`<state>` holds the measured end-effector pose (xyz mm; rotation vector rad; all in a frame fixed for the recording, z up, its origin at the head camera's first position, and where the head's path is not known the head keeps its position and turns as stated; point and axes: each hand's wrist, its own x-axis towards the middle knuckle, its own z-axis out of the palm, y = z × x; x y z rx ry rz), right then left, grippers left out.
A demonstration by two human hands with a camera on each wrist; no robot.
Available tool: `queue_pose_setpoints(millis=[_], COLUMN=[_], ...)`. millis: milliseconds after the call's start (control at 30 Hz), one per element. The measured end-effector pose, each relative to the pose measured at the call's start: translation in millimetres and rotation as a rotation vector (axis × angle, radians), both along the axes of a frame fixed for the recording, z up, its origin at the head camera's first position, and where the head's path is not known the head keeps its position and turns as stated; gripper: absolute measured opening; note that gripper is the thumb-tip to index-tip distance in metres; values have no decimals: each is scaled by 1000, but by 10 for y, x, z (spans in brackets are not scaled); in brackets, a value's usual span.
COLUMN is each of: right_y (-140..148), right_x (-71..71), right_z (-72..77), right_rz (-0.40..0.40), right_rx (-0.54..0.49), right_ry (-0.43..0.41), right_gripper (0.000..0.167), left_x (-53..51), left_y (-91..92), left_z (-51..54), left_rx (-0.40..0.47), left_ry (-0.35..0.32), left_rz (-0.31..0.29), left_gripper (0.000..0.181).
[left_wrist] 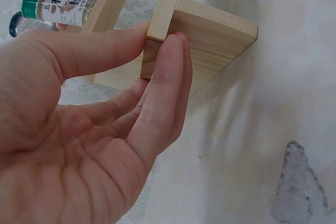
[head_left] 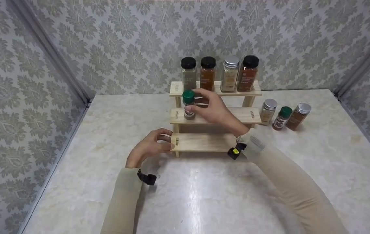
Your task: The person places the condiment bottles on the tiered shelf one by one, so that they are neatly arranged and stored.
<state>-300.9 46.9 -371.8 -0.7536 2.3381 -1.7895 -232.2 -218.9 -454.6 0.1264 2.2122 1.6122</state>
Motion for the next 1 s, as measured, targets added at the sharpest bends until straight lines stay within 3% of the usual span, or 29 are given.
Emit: queue_pose_setpoints(millis=[400, 767, 1000], right_y=[431, 1072, 1549], right_x=[194, 283, 320], right_z=[183, 236, 235], right_rz=[-10, -115, -185], right_rx=[15, 52, 62], right_ry=[54, 197, 172], right_gripper=[59, 47, 47], left_x=[-17, -2, -19], left_y=[-14, -40, -6], left_z=[-18, -9, -23], left_rx=[1, -3, -26], left_ry=[8, 1, -2], left_rz=[-6, 4, -5], left_gripper=[54, 54, 53])
